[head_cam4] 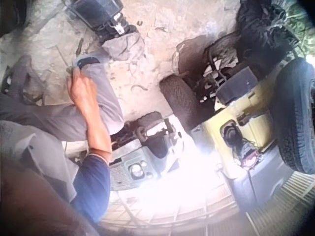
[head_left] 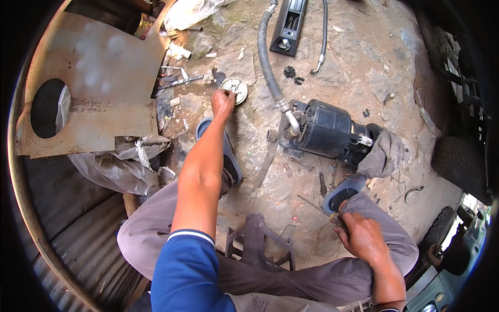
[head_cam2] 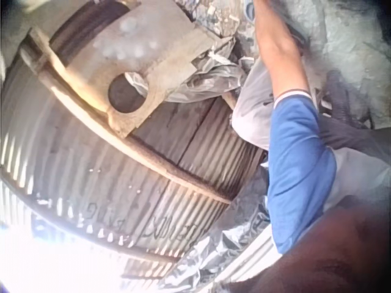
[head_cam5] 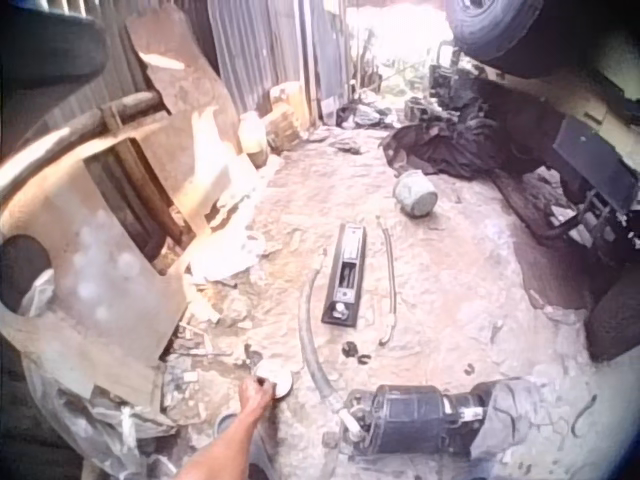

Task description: The person uses a screwdriver to remove screws from a black plastic blower motor housing and then wipes the motor components with a cloth.

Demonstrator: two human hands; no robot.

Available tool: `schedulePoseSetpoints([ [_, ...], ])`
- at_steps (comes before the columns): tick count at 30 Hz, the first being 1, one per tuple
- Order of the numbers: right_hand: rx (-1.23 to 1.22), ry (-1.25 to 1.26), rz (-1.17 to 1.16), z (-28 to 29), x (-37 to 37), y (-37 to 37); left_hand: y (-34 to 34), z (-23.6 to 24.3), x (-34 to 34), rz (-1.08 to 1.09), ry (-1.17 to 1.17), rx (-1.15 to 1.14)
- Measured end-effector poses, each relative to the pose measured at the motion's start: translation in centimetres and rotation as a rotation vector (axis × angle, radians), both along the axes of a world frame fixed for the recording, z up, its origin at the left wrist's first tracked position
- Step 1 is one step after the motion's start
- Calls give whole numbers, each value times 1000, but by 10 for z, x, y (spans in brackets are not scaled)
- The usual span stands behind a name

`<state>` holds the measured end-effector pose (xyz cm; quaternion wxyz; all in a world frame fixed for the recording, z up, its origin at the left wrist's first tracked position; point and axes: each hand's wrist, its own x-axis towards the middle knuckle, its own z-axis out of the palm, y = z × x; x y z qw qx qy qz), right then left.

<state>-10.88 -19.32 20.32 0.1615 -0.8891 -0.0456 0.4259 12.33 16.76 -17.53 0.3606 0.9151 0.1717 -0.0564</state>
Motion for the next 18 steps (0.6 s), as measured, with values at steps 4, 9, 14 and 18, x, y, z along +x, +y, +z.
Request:
schedulePoseSetpoints([
  [4,5,-23,-14,-1,-7,-6,-9,13,5,100,-46,-93],
  [9,33,-95,3,7,-15,-11,2,18,-25,283,-85,-357],
  [14,191,-229,-103,27,-14,-18,-52,67,-110,417,219,-766],
  [18,285,-391,-135,34,-6,-29,-94,101,-178,411,307,-1321],
])
